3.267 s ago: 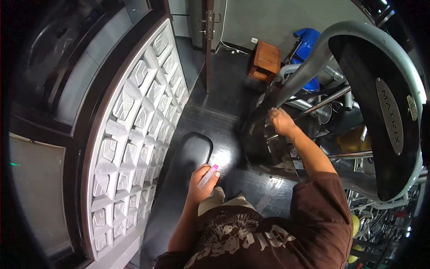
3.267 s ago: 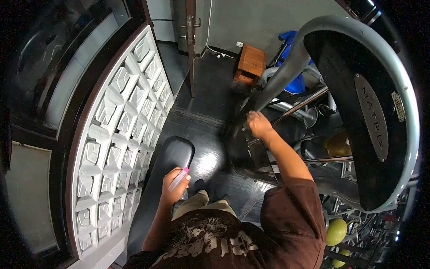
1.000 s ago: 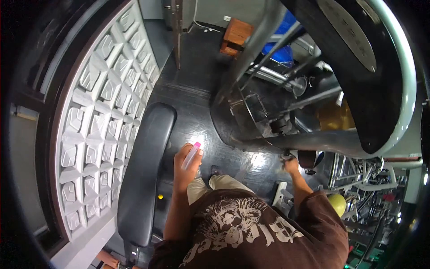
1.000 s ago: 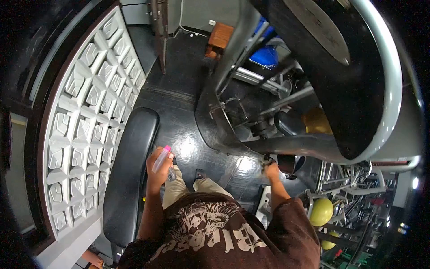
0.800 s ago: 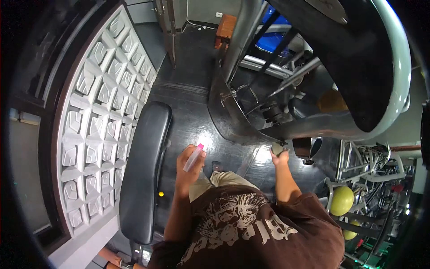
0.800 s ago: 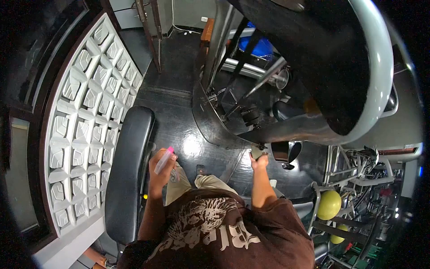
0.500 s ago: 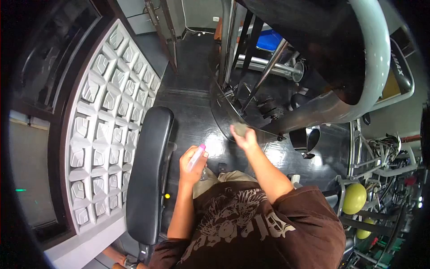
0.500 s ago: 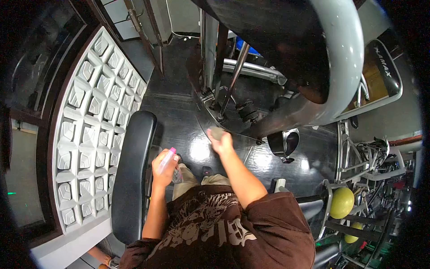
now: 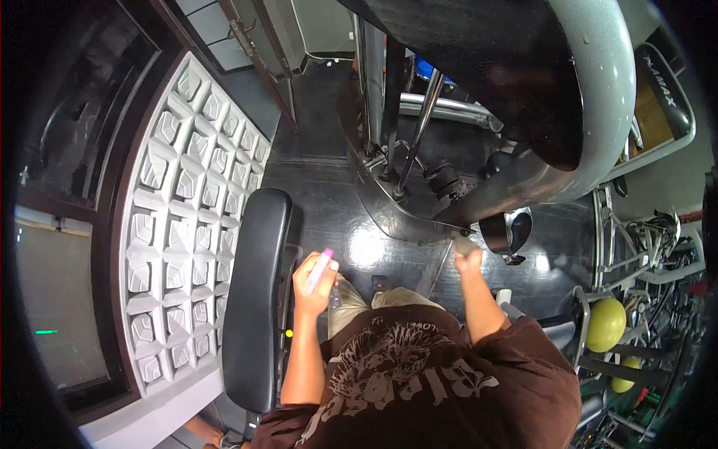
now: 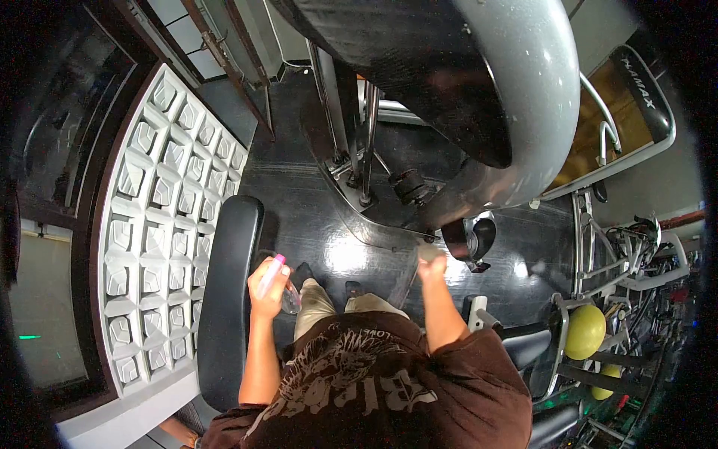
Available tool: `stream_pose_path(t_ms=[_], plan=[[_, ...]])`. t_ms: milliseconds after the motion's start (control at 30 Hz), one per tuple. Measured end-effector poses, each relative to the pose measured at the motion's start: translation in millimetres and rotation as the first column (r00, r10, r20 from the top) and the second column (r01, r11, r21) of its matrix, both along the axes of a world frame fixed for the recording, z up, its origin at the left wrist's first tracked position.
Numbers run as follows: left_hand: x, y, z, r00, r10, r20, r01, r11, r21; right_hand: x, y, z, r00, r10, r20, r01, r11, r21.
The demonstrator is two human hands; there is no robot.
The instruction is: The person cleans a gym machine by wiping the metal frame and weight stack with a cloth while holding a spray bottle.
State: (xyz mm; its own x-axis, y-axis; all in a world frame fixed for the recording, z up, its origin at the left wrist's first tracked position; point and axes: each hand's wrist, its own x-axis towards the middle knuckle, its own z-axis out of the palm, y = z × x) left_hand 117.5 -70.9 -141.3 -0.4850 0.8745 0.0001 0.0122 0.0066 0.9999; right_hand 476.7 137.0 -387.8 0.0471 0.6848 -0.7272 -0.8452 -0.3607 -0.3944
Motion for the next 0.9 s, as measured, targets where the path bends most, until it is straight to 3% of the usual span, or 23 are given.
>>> stream_pose_path(t_ms=[33,133,167,267,333,367,467,500,600,733,833,900], plan=[[0.6,0.6,-2.1,1.000,-0.007,0.003,0.007,1.000,-0.004,14.9,6.2,-2.0,0.980,-0.170,0.103,0.175,0.984,-0.045],[5.6,6.6,-7.4,0.999,-0.032,0.015,0.032,0.999,-0.011,9.5,9.3,-7.8,0.994,-0.081,0.078,0.084,0.996,-0.041],[7.7,8.6,-7.8,0.999,-0.035,0.019,0.035,0.999,-0.011,-2.9,9.5,-10.4,0.993,-0.111,0.046,0.115,0.989,-0.095],[15.8,14.5,-0.9,0.998,-0.059,0.010,0.060,0.998,-0.018,-50.4,-1.4,-24.6,0.992,-0.073,-0.100,0.069,0.997,-0.041],[22.5,17.5,3.1,0.998,-0.061,0.000,0.061,0.998,-0.003,-81.7,-4.7,-23.5,0.972,-0.054,-0.227,-0.006,0.967,-0.256],[23.8,17.9,5.4,0.998,-0.064,-0.008,0.064,0.998,0.003,-95.6,-10.6,-21.1,0.974,-0.041,-0.223,-0.019,0.965,-0.260],[26.5,17.7,10.3,0.994,-0.084,-0.067,0.084,0.996,-0.005,-101.5,-11.9,-11.7,0.990,0.000,-0.144,-0.034,0.972,-0.234],[27.6,17.5,9.8,0.994,-0.084,-0.064,0.084,0.996,-0.008,-87.4,-9.2,-34.5,0.991,0.026,-0.130,-0.053,0.975,-0.214],[31.2,18.9,4.2,0.993,-0.093,-0.067,0.092,0.996,-0.011,-56.6,-15.8,-14.5,0.992,0.051,0.114,-0.025,0.975,-0.221],[37.3,23.0,4.7,0.989,-0.127,-0.081,0.126,0.992,-0.017,7.9,-9.9,-43.6,0.935,0.163,0.315,-0.067,0.953,-0.294],[41.0,20.4,6.5,0.988,-0.136,-0.074,0.133,0.990,-0.040,7.5,-2.8,-62.9,0.964,0.139,0.227,-0.128,0.990,-0.059],[41.1,19.4,6.5,0.987,-0.137,-0.083,0.133,0.990,-0.050,-18.9,1.8,-50.9,0.973,0.076,0.216,-0.071,0.997,-0.034]])
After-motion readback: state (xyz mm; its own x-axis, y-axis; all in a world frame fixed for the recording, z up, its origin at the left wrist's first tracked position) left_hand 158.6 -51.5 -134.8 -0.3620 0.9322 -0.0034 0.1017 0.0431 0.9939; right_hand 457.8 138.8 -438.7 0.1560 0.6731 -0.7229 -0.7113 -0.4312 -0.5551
